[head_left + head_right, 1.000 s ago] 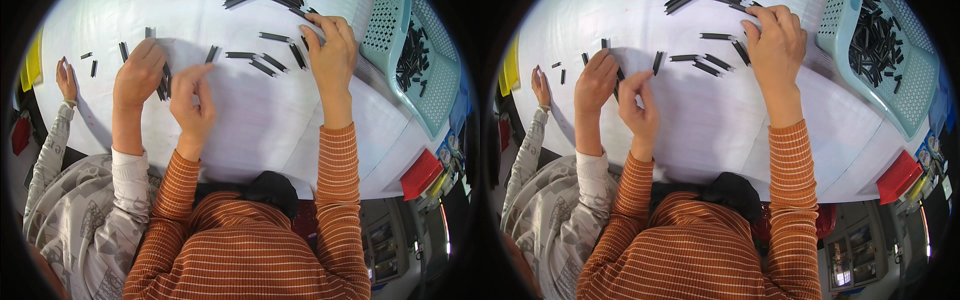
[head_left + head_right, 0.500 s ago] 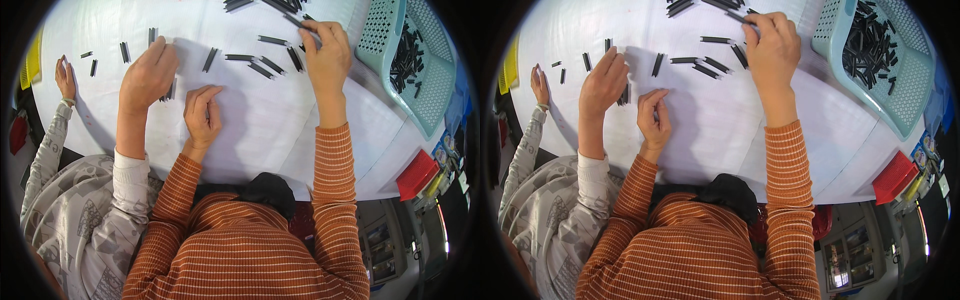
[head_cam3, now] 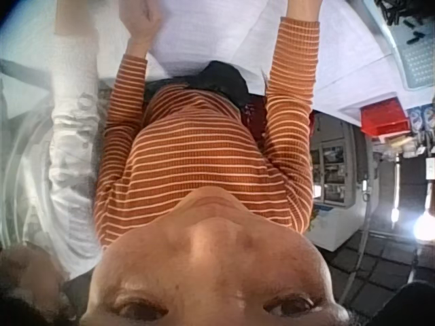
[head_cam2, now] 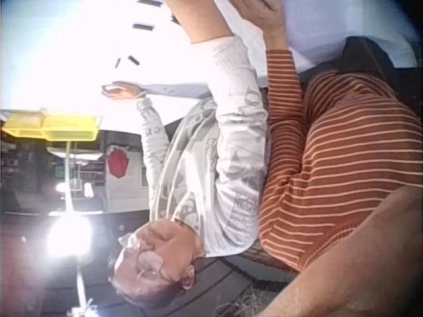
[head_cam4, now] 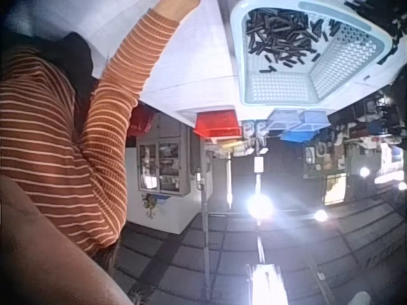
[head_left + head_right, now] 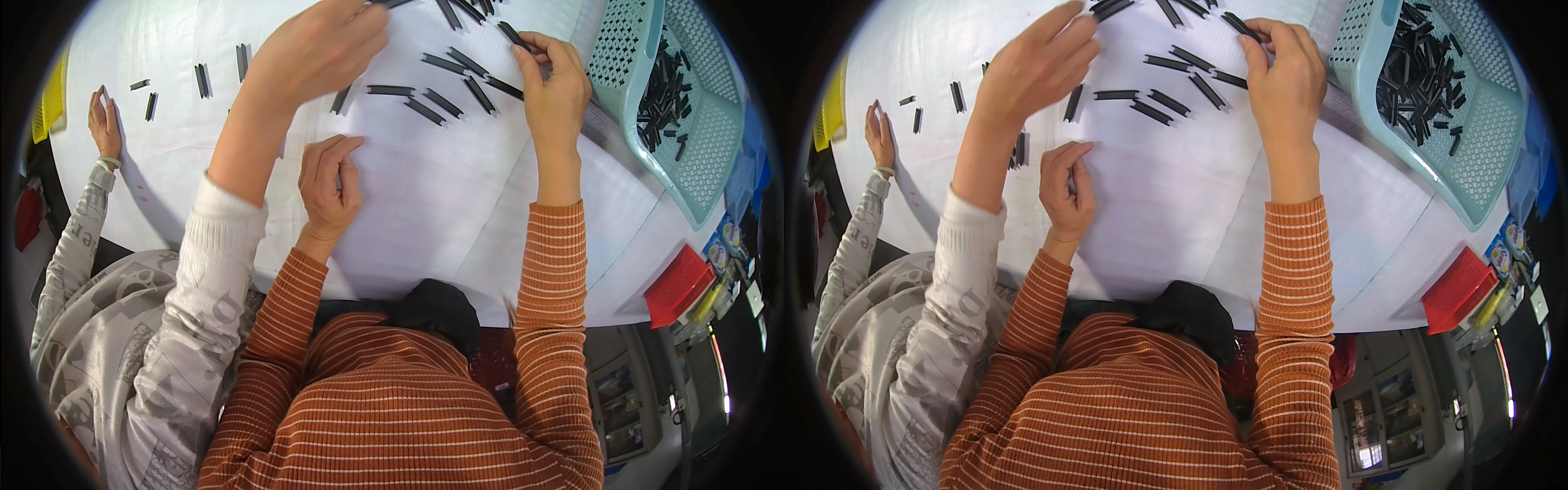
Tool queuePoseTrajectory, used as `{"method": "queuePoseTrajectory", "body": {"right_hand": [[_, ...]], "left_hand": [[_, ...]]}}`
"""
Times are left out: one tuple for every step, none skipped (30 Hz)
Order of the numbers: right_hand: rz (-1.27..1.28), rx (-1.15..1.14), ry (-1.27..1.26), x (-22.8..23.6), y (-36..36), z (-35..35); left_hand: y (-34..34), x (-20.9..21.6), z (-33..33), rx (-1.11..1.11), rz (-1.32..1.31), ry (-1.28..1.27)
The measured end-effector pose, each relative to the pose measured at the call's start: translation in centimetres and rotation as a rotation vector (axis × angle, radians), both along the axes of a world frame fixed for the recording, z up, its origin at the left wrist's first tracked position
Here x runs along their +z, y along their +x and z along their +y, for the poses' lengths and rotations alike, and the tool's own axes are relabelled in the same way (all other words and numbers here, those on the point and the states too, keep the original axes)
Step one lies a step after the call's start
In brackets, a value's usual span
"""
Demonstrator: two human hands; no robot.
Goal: The person repeatedly picks up small black plastic clips from a white table, separates them into small piles, and transfers them into a light blue basket. Another person at the same table performs similar sorting actions. The camera wearer continues this repetitive sorting throughout the clip.
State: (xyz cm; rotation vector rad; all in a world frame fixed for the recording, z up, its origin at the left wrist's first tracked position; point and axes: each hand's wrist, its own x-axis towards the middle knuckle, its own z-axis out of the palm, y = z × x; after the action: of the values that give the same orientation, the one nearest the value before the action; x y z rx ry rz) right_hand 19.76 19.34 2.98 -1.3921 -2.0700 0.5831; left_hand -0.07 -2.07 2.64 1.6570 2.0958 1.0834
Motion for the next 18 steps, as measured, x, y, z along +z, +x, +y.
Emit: {"method": "queuePoseTrajectory", "body": {"right_hand": [[0.0,-0.034,-0.038,0.2,0.3,-0.4],[0.014,-0.052,-0.077,0.5,0.3,-0.9],[0.028,-0.071,-0.117,0.7,0.4,-1.3],[0.02,-0.067,-0.123,0.8,0.5,-1.5],[0.009,-0.067,-0.129,1.1,0.7,-1.6],[-0.001,-0.067,-0.134,1.2,0.8,-1.7],[0.011,-0.081,-0.17,1.2,0.9,-1.8],[0.022,-0.096,-0.204,1.2,1.0,-1.7],[0.033,-0.111,-0.239,1.2,1.0,-1.7],[0.035,-0.139,-0.275,1.3,1.0,-1.7],[0.038,-0.165,-0.311,1.2,0.8,-1.7],[0.042,-0.191,-0.348,1.2,0.8,-1.7],[0.062,-0.2,-0.347,1.0,0.9,-1.5],[0.083,-0.209,-0.347,0.6,1.0,-1.3],[0.104,-0.217,-0.347,0.4,1.2,-1.2],[0.056,-0.206,-0.363,0.6,1.4,-1.0],[0.008,-0.196,-0.379,0.7,1.5,-0.9],[-0.04,-0.185,-0.395,0.8,1.5,-0.8]], "left_hand": [[0.0,-0.3,0.2,-0.013,-0.008,-0.003],[0.0,-0.2,0.2,-0.012,-0.002,-0.007],[0.0,-0.1,0.1,-0.011,0.004,-0.012],[0.1,0.0,0.1,-0.001,-0.002,-0.008],[0.2,0.1,0.1,0.004,-0.009,-0.003],[0.3,0.2,0.1,0.009,-0.017,0.002],[0.3,0.2,0.0,0.01,-0.007,-0.009],[0.2,0.2,-0.1,0.011,0.001,-0.018],[0.2,0.2,-0.1,0.012,0.009,-0.028],[0.1,0.2,0.0,0.008,0.008,-0.023],[0.1,0.2,0.0,0.006,0.008,-0.019],[0.1,0.1,0.0,0.005,0.008,-0.016],[0.2,0.2,0.1,0.016,-0.015,-0.011],[0.3,0.3,0.3,0.027,-0.035,-0.008],[0.4,0.4,0.3,0.039,-0.056,-0.005],[0.4,0.3,0.2,0.032,-0.056,-0.009],[0.3,0.2,0.1,0.024,-0.056,-0.012],[0.2,0.1,0.0,0.016,-0.057,-0.016]]}}
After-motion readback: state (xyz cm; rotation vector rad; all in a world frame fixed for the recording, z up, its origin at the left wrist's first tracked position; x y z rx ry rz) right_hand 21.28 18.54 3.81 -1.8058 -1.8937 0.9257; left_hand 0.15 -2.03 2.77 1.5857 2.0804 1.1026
